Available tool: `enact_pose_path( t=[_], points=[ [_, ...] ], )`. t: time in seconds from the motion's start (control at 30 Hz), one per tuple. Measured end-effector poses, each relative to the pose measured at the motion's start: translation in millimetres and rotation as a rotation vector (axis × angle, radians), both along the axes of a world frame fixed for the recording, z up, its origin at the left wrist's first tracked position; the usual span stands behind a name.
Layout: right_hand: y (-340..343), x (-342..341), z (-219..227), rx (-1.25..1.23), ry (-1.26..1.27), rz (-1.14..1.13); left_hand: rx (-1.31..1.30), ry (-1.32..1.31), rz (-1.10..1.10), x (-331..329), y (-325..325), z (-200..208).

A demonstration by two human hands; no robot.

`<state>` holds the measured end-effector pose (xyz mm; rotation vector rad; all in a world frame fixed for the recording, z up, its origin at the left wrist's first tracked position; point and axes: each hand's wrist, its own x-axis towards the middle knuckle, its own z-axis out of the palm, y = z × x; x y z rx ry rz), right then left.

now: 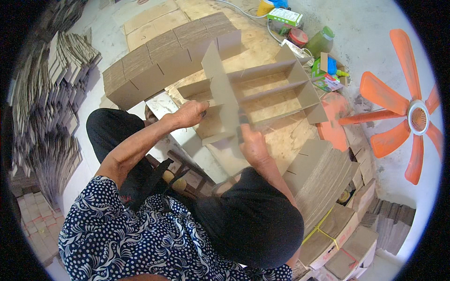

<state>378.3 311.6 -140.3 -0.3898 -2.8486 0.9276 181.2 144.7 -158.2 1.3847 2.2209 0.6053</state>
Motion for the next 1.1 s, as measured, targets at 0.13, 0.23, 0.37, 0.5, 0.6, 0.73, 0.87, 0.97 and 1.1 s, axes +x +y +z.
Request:
enact_pose_path(
  t=[0.13,0.23,0.37,0.5,0.6,0.73,0.87,0.97,1.1],
  points=[
    [3.2,-1.8,-5.1,0.021,0.005,0.050,0.023,0.007,0.038,2.1,2.0,0.7],
    [6.5,-8.9,5.0,-0.002,-0.076,0.058,0.010,0.036,0.088,7.0,1.9,-1.1],
    [11.3,-16.3,11.7,-0.006,-0.085,0.119,0.015,0.093,0.074,10.2,3.4,-5.8],
    [14.1,-21.5,9.8,0.029,-0.126,0.154,0.032,0.098,0.128,11.9,6.4,-11.7],
    [16.3,-25.1,13.6,0.036,-0.108,0.233,0.030,0.023,0.126,10.3,8.2,-3.0],
    [21.4,-25.6,12.2,0.307,-0.157,0.419,0.026,0.061,0.137,9.5,8.8,-8.2],
    [20.4,-30.7,17.5,0.174,-0.187,0.336,0.062,0.102,0.138,12.5,6.8,-12.0],
    [8.8,-25.9,14.1,0.162,-0.258,0.346,0.035,0.111,0.113,15.3,6.8,-11.1],
    [-1.6,-30.1,27.1,0.224,-0.303,0.260,0.028,0.092,0.130,18.0,8.9,-11.5]
  ],
)
